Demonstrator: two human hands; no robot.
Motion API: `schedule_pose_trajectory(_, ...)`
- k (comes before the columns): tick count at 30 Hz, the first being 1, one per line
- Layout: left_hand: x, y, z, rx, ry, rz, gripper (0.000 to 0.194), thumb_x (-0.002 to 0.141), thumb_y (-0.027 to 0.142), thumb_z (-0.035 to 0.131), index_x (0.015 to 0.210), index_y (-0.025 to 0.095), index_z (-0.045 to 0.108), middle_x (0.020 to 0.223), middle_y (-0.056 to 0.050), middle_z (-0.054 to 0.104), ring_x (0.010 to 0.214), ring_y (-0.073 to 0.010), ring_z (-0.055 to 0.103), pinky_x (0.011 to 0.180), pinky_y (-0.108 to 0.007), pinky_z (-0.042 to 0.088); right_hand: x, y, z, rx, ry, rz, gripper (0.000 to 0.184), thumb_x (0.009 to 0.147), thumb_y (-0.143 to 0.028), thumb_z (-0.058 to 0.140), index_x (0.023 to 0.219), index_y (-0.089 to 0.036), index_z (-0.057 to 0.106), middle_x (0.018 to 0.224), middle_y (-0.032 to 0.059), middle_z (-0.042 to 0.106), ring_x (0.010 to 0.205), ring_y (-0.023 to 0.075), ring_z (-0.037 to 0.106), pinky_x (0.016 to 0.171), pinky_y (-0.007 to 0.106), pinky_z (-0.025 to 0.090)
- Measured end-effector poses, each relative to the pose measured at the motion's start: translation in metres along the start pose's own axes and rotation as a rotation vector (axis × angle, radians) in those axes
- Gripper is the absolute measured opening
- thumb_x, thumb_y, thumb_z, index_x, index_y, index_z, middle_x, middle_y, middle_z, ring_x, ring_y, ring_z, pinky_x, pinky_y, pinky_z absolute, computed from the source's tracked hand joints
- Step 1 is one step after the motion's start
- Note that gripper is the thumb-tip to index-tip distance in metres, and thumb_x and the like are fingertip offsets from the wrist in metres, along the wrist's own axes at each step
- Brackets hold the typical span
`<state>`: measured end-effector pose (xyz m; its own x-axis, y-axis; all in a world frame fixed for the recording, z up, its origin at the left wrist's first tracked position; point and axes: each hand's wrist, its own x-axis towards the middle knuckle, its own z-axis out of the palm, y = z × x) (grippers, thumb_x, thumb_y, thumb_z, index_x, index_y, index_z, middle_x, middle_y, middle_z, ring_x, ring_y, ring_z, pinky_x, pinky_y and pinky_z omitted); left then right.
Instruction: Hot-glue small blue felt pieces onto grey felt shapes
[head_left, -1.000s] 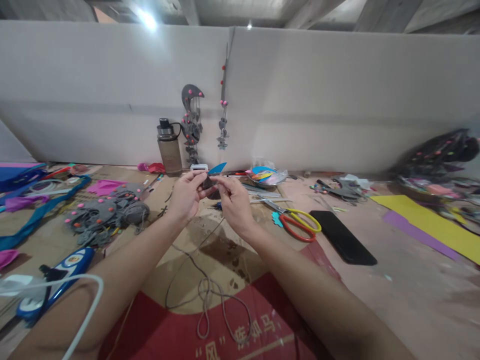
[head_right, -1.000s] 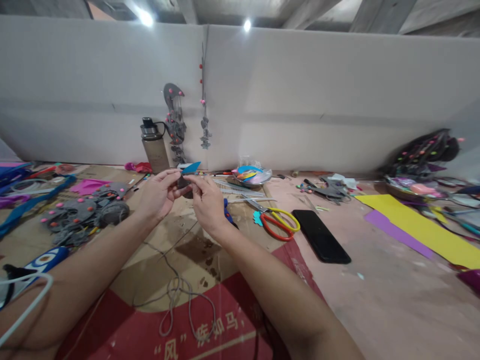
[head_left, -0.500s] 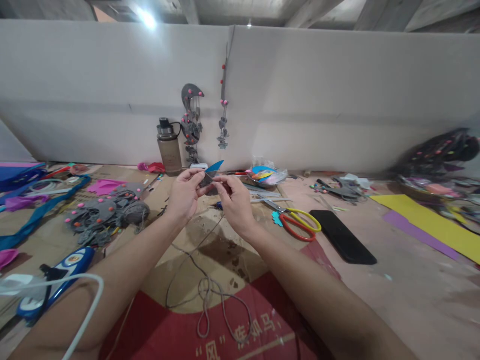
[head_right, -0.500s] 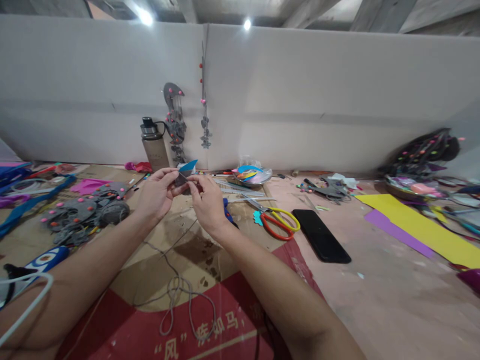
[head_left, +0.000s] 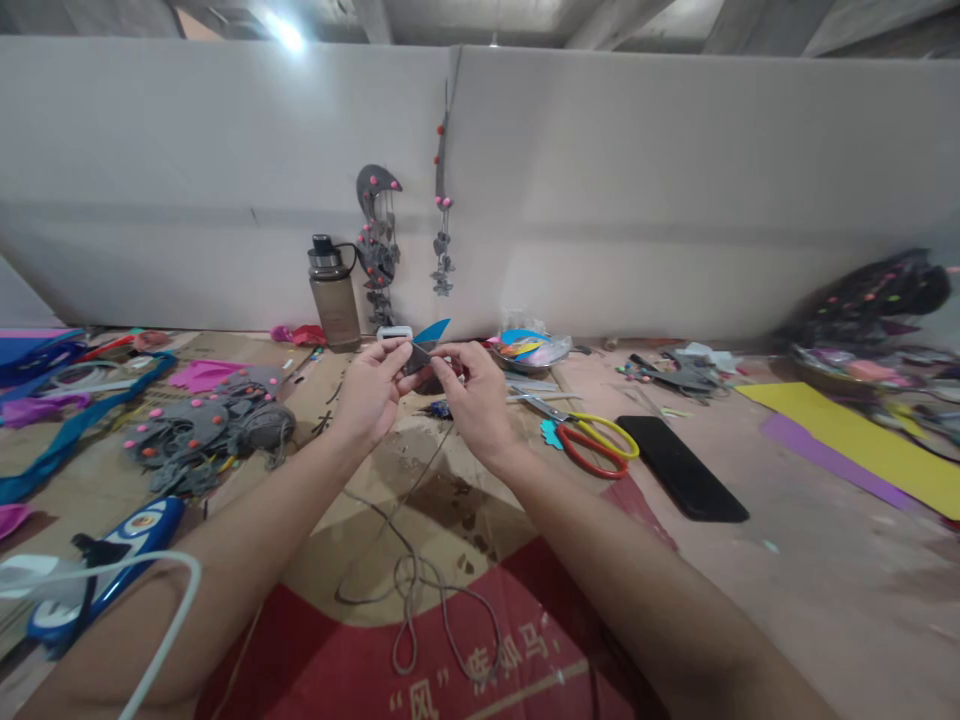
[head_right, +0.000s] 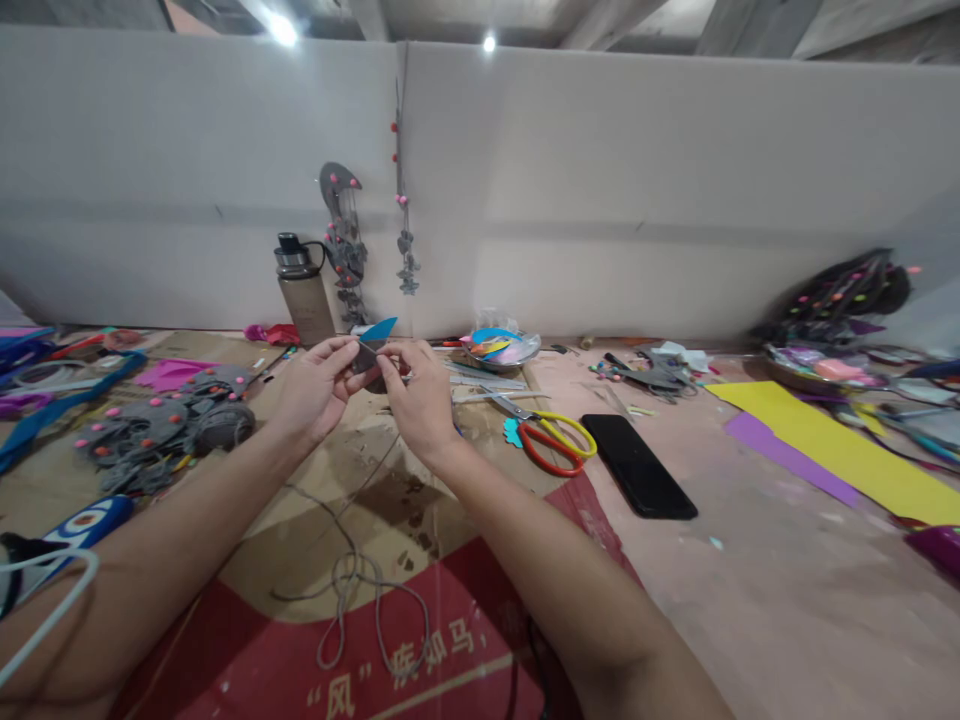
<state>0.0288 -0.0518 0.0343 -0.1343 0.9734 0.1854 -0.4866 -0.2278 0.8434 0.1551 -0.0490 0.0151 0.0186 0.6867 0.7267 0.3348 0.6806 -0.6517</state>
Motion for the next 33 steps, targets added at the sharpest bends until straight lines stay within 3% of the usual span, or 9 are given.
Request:
schedule_pose_trajectory(6, 0.000, 0.001, -0.001, -0.025, -0.004, -0.047, 0.006, 0.073, 0.015, 0.065, 0.079, 0.015, 0.064, 0.074, -0.002, 0.066, 0.068, -0.0098, 0.063, 0.071, -0.027, 0.056, -0.005, 0.003, 0.001, -0.054, -0.068, -0.089, 0.024, 0.089, -0.023, 0.049, 0.104, -0.026, 0.067, 0.089, 0.0036, 0.062, 0.083, 0.0164, 0.055, 0.079, 0.031, 0.045)
schedule_pose_trajectory(12, 0.000, 0.004, 0.000, -0.025, -0.030, -0.058, 0.004, 0.072, 0.018, 0.065, 0.075, 0.015, 0.065, 0.075, -0.002, 0.067, 0.068, -0.0107, 0.063, 0.071, -0.028, 0.056, -0.006, 0.008, 0.002, -0.123, -0.087, -0.106, 0.027, 0.090, -0.023, 0.047, 0.107, -0.027, 0.068, 0.082, 0.0036, 0.056, 0.080, 0.0161, 0.054, 0.074, 0.030, 0.046)
schedule_pose_trajectory(20, 0.003, 0.001, -0.003, 0.002, 0.024, -0.019, 0.006, 0.069, 0.018, 0.069, 0.069, 0.015, 0.064, 0.067, 0.000, 0.063, 0.064, -0.0096, 0.060, 0.072, -0.029, 0.056, -0.005, 0.004, 0.000, -0.112, -0.082, -0.110, 0.022, 0.090, -0.025, 0.048, 0.101, -0.024, 0.067, 0.085, 0.0037, 0.060, 0.082, 0.0164, 0.054, 0.077, 0.031, 0.044)
schedule_pose_trajectory(33, 0.000, -0.003, 0.001, 0.014, 0.014, -0.007, 0.007, 0.072, 0.020, 0.068, 0.071, 0.015, 0.064, 0.073, -0.002, 0.067, 0.070, -0.0125, 0.065, 0.077, -0.034, 0.056, 0.005, 0.003, -0.007, -0.107, 0.035, -0.060, 0.012, 0.086, -0.029, 0.053, 0.083, -0.020, 0.061, 0.082, 0.0028, 0.060, 0.076, 0.0155, 0.052, 0.074, 0.031, 0.041)
